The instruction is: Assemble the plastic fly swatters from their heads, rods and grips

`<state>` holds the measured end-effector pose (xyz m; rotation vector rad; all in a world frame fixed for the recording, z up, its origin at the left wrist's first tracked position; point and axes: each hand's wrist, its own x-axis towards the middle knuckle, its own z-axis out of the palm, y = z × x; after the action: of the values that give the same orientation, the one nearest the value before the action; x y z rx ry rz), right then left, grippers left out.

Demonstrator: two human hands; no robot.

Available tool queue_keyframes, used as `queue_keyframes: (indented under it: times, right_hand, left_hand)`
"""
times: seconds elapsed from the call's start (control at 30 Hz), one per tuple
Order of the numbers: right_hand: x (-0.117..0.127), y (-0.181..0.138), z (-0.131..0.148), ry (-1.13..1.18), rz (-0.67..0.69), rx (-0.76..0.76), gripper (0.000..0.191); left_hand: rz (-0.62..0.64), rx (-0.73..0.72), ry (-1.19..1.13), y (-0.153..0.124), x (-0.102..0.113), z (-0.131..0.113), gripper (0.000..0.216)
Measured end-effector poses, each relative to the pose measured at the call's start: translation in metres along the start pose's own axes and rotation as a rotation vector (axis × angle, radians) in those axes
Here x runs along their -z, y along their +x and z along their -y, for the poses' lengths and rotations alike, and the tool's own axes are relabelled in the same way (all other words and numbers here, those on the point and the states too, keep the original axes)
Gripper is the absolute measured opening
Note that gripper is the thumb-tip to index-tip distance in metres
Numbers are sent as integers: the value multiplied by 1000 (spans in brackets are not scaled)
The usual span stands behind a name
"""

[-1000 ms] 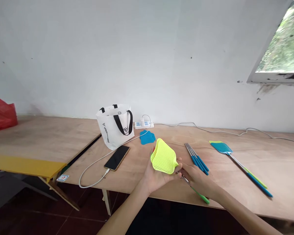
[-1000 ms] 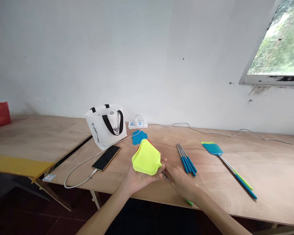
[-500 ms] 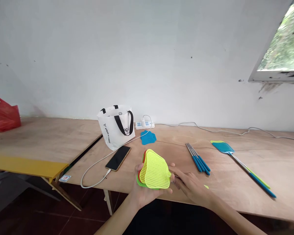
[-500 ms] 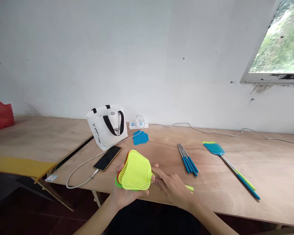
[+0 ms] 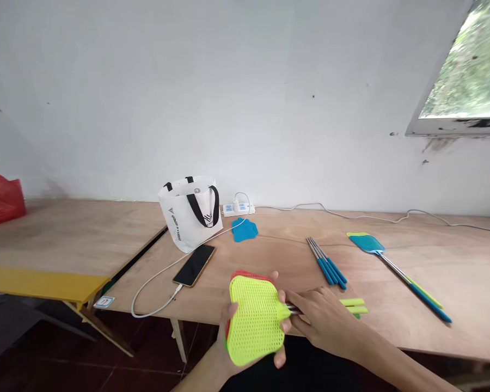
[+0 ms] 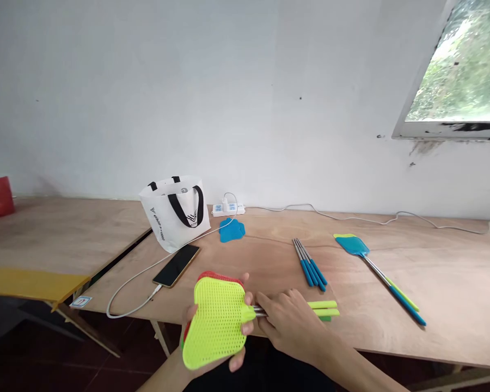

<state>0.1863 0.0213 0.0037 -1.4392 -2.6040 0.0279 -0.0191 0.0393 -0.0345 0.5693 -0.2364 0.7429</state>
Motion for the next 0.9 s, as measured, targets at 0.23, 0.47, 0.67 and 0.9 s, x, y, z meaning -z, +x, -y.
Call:
queue_keyframes:
  times: [0.23, 0.47, 0.67, 0.9]
  right_hand:
    - [-3, -9, 6, -6, -65, 224, 23]
    - [-10, -32, 15, -16, -224, 275, 31]
    - [-9, -32, 22, 68, -171, 188, 34]
    - [-9, -37, 27, 36, -201, 336, 14]
  left_hand:
    - [41, 35, 47, -14, 1, 12, 104]
    - [-98, 25, 53, -32, 4, 19, 98]
    - [-65, 103, 25, -32, 8, 17, 103]
    - [-92, 96, 35, -37, -10, 18, 72]
